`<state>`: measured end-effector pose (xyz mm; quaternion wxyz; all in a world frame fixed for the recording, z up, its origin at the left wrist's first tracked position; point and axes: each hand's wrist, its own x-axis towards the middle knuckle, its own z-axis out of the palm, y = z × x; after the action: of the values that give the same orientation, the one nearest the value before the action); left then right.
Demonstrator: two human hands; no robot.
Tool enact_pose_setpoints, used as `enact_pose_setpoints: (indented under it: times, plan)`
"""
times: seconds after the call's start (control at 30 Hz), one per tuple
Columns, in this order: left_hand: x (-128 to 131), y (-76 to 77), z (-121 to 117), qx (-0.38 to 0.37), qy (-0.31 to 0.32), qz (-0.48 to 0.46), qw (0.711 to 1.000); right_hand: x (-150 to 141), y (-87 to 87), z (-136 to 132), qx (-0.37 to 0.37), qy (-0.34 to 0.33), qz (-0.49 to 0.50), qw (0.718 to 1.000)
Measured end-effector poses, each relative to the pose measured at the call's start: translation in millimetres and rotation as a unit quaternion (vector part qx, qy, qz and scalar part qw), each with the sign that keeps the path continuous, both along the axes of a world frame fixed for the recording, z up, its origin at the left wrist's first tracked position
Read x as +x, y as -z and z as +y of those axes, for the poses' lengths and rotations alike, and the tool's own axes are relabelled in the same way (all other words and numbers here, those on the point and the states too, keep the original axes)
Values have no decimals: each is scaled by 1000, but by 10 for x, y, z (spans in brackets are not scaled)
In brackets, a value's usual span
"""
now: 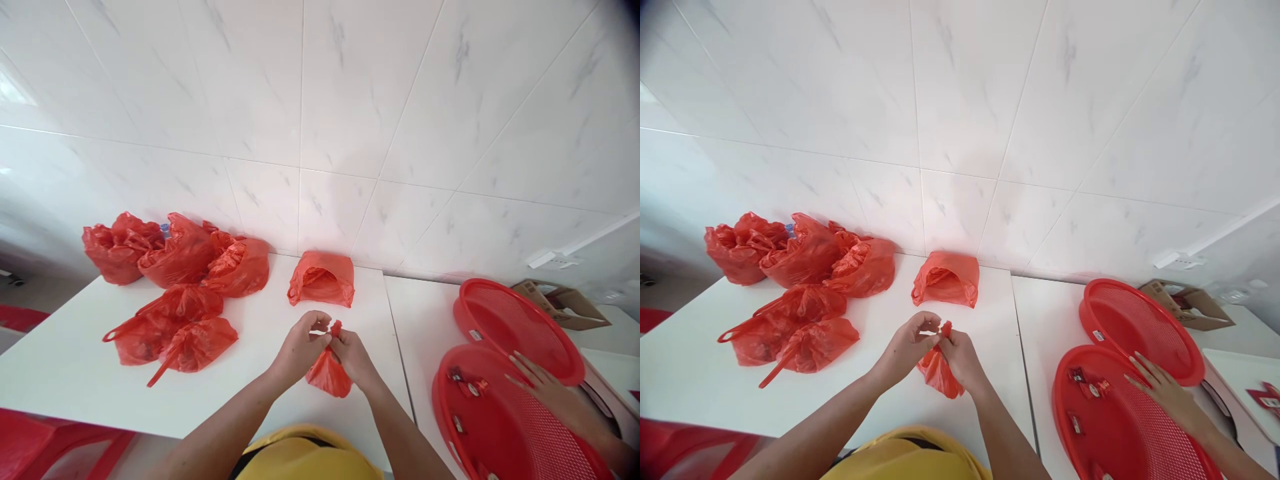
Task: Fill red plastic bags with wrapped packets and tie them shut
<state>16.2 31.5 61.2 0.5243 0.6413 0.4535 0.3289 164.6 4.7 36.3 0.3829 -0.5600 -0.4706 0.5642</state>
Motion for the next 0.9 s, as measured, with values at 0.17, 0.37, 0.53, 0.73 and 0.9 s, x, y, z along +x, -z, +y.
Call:
enact_pose_setpoints:
  times: [0.17,0.37,0.53,0.73,0.9]
  plan:
    - [10,256,-71,119,26,88,989,20,160,83,-13,18,40,999]
    - [56,491,28,98,76,143,982,124,314,106,-22,21,63,998]
    - [49,677,177,98,4,177,979,299,400,58,-33,-22,109,993]
    - [90,781,191,48,7,143,989,345,467,15,-16,-15,86,996]
    - [113,726,141,-43,13,141,989,316,594,108,22,58,-100,993]
